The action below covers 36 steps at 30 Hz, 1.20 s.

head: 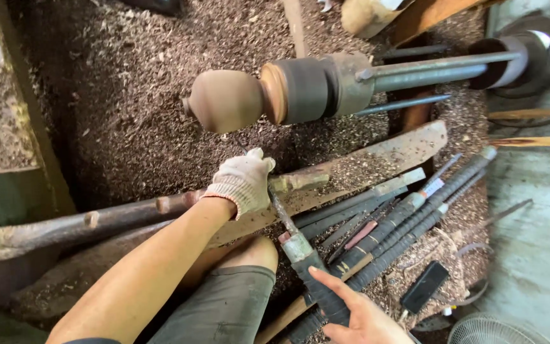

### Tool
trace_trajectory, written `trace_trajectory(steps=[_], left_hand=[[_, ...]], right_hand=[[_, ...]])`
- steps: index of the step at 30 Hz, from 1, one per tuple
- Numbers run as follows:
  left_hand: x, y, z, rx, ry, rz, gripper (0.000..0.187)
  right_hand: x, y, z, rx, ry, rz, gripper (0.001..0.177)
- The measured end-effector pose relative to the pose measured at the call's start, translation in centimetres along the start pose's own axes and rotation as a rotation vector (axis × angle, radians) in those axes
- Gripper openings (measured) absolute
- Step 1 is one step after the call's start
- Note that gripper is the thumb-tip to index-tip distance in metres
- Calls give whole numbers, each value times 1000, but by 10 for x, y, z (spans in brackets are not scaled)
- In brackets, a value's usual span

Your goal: The person turns a piece of wood on a lathe using a chisel.

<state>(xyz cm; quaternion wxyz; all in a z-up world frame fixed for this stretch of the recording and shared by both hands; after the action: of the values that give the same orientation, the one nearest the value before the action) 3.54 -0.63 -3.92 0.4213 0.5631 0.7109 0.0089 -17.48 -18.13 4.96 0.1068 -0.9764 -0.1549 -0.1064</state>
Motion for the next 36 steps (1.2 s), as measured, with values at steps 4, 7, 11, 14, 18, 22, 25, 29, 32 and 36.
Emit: trace_trajectory(steps=[4,7,11,14,18,22,25,29,32,36], left_hand=[[5,4,2,-61,58,-77,49],[6,2,3,-34,99,-64,49],[5,2,2,-39,102,-58,45],[6,-1,2,-41,98,-39,42],[8,-5,8,-74,46,-45,40],[7,-4,8,-96,-19,-35,40],[3,1,8,-62,-30,-51,44],[1,4,4,49,24,-69,52],[0,5,3,57,-24,-71,54],[1,0,6,29,-90,-51,53]], right_hand=[[-9,21,5,54,-43,-38,92],[-17,37,15,94,-36,-55,91],[-44,60,33,103,5,-50,89],[-40,59,37,95,114,-140,88],[-46,46,37,43,147,-186,88],[-57,33,34,42,124,-58,88],[-59,25,32,4,100,-29,91],[-85,26,40,-57,166,-135,92],[-91,18,41,-112,133,-113,92],[-108,7,48,-135,84,11,93]])
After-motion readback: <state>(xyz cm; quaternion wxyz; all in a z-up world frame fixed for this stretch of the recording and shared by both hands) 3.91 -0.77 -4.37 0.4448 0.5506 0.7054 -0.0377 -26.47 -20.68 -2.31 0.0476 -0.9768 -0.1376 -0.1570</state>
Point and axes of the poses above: each hand's wrist, its own z-axis towards the middle knuckle, its own y-axis out of the back of the hand, x = y × z, the point moved 8 cm from there along z, towards the middle knuckle, and after that the axes turned 11 degrees about -z, right-handed, at the moved point
